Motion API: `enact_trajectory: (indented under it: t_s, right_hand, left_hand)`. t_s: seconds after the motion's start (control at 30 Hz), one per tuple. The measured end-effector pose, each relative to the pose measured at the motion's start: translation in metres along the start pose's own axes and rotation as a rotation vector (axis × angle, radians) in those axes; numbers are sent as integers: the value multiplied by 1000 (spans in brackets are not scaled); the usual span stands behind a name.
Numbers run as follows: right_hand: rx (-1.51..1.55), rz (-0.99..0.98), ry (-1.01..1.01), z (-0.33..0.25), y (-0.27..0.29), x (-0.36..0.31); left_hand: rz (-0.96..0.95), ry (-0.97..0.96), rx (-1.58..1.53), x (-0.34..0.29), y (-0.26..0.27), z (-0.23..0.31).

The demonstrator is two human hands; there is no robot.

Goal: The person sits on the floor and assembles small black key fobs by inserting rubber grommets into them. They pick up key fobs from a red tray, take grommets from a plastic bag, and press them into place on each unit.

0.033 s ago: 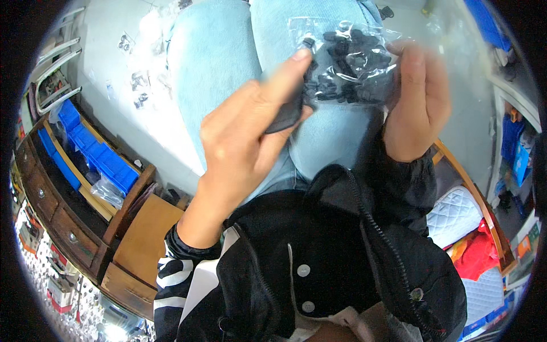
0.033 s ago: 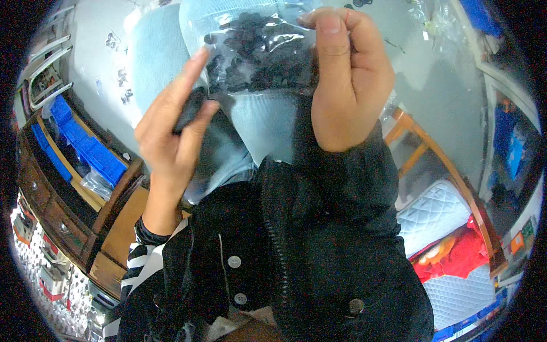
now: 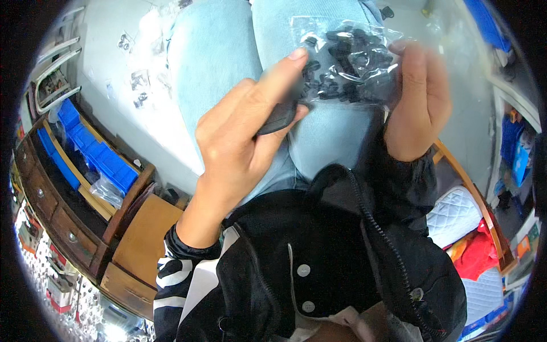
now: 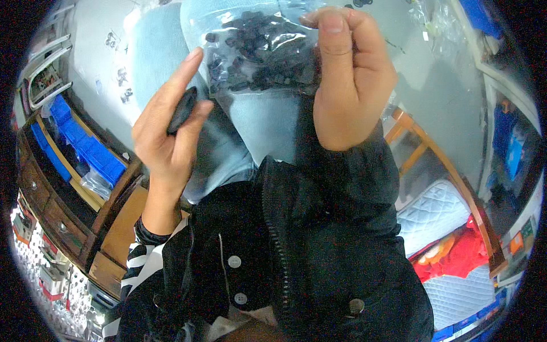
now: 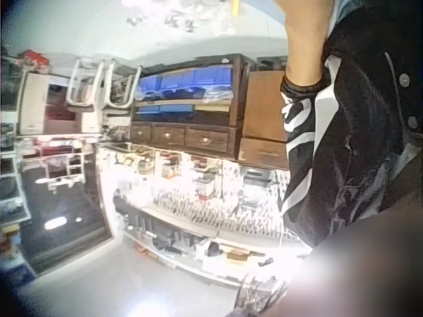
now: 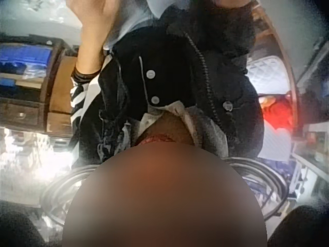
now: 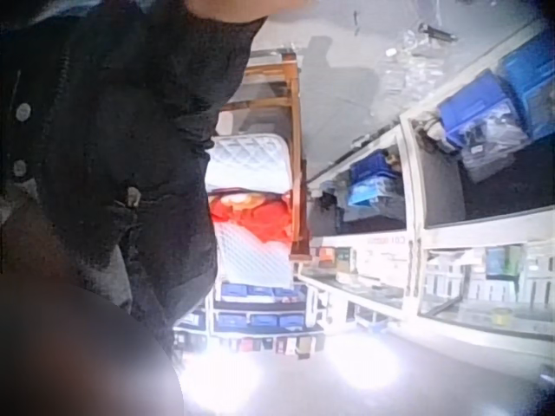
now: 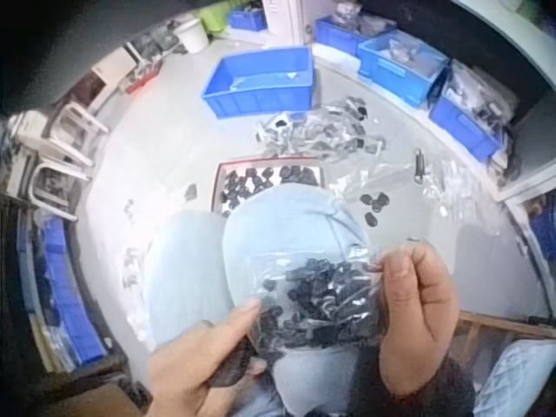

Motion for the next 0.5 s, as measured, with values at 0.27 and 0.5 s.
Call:
enact_trajectory:
  t_s: [0.27,0.5]
  right_hand:
    - [-37,-2,49,-2,-2,1]
    - [-128,-28,77,-8,0,1]
  left_hand:
    - [-55,793,-654,-8,-15,-68]
    - [-157,823,-624,-2,-30,-57]
Point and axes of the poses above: each hand's wrist, its own x-axis towards the middle knuckle, its own y-axis out of the back of the hand, z = x × y, the point moved 10 cm from there along x, towards the middle knuckle, and after that the axes turned 15 degrees about y, right-handed, at the moved point
